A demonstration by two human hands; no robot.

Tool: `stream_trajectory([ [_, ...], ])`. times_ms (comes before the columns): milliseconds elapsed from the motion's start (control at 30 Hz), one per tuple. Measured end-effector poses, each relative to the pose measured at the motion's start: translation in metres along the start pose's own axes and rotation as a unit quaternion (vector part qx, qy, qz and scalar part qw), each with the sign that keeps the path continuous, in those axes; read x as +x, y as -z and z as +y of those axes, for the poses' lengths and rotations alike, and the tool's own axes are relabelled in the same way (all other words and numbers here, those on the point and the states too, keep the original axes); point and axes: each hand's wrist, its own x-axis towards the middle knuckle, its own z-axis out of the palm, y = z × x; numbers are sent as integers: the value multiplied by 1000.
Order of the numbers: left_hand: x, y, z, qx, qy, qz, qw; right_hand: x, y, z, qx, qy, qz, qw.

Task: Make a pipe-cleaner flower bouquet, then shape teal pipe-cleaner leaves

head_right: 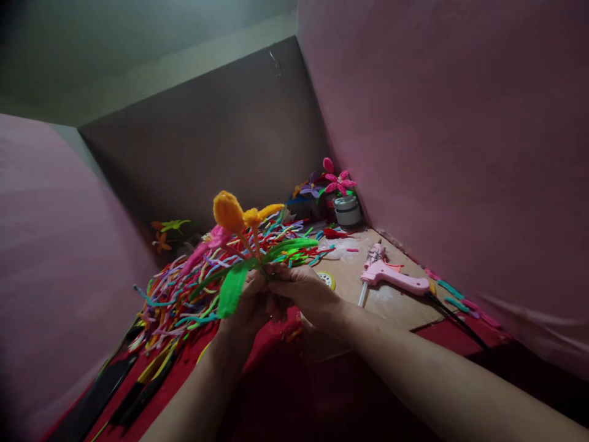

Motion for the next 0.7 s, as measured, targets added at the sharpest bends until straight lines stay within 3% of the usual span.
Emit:
stream_trajectory([
  [133, 3, 2, -2, -25, -13, 5, 1000, -3, -2, -4, -28, -6, 49, 998],
  [333, 5, 8, -5, -59, -14, -40, 997, -5, -7, -11, -69, 8, 60, 996],
  [567, 8, 16, -12, -60, -11, -49, 997, -6, -11, -17, -82, 11, 74, 994],
  [700, 7, 9, -10, -53, -20, -34, 998, -3, -10, -11, -83, 31, 96, 991],
])
